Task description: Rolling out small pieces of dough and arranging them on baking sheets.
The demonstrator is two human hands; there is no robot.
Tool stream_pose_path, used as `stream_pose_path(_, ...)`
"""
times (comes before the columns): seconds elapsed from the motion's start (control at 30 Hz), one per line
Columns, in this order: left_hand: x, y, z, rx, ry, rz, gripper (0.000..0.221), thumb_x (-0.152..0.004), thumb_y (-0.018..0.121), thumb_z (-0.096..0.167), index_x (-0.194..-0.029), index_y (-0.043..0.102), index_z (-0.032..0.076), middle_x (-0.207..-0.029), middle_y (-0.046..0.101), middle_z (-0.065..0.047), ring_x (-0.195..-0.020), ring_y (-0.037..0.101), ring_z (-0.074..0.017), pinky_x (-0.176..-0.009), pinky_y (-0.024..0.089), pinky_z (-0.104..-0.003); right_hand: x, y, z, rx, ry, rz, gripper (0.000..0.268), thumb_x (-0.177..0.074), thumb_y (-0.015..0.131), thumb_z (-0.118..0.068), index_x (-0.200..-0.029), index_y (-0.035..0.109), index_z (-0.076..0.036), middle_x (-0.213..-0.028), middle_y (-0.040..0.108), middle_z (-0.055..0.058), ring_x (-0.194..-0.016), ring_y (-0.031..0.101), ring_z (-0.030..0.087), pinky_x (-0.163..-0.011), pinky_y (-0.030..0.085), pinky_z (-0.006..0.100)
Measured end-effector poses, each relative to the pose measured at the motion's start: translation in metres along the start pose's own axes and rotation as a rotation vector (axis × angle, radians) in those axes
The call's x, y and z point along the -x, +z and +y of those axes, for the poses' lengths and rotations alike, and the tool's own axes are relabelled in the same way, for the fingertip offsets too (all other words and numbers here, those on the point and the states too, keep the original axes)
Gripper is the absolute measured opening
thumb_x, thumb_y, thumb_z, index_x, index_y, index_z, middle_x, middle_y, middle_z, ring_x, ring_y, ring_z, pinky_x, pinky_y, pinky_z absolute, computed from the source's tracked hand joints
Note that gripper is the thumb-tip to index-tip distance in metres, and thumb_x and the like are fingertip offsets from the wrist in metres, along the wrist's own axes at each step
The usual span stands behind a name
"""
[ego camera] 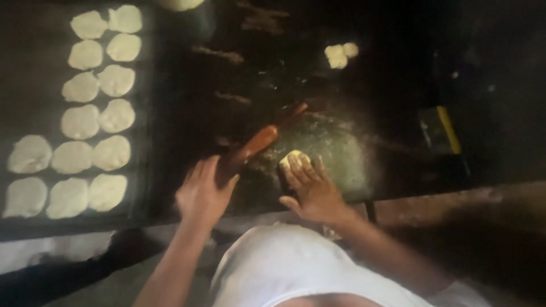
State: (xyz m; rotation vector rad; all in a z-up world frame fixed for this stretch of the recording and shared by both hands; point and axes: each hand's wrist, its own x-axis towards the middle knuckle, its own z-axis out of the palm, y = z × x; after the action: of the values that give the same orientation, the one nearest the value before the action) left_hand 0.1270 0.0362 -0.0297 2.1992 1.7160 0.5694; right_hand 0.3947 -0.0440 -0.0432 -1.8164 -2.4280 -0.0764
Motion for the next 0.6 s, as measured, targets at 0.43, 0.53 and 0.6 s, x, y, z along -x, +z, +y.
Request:
stream_pose_path(0.43, -0.057, 0.014, 0.031, -0.09, 0.307, -0.419, 0.063, -0.093, 0.061, 0.054, -0.143, 0.055, 0.015, -0.145, 0.052, -0.012, -0.109, 0.067, -0.033, -0.082, 0.059, -0.047, -0.026, -0.029, 0.083, -0.193, 0.511, 0.211, 0.018, -0.107, 0.056, -0.025, -0.112, 0.067, -0.012, -0.108, 0.072, 0.018, -0.103, 0.067, 0.038, -0.088, 0.053, 0.051)
stream_pose_path(0.53, -0.075, 0.017, 0.025, -0.092, 0.26, -0.429, 0.058, -0.105, 0.049, 0.056, -0.146, 0.052, 0.014, -0.15, 0.05, -0.011, -0.109, 0.068, -0.0341, -0.088, 0.058, -0.048, -0.045, 0.0, 0.107, -0.357, 0.522, 0.306, 0.02, -0.111, 0.055, -0.028, -0.115, 0.064, -0.011, -0.099, 0.072, 0.018, -0.089, 0.071, 0.038, -0.076, 0.056, 0.048)
stream_pose_path(0.6, -0.073, 0.008, 0.031, -0.078, 0.319, -0.369, 0.059, -0.105, 0.049, 0.057, -0.146, 0.052, 0.015, -0.15, 0.053, -0.009, -0.114, 0.067, -0.0337, -0.092, 0.057, -0.049, -0.035, 0.004, 0.106, -0.436, 0.357, 0.549, 0.019, -0.111, 0.055, -0.026, -0.112, 0.064, -0.009, -0.097, 0.073, 0.016, -0.086, 0.073, 0.035, -0.072, 0.058, 0.045)
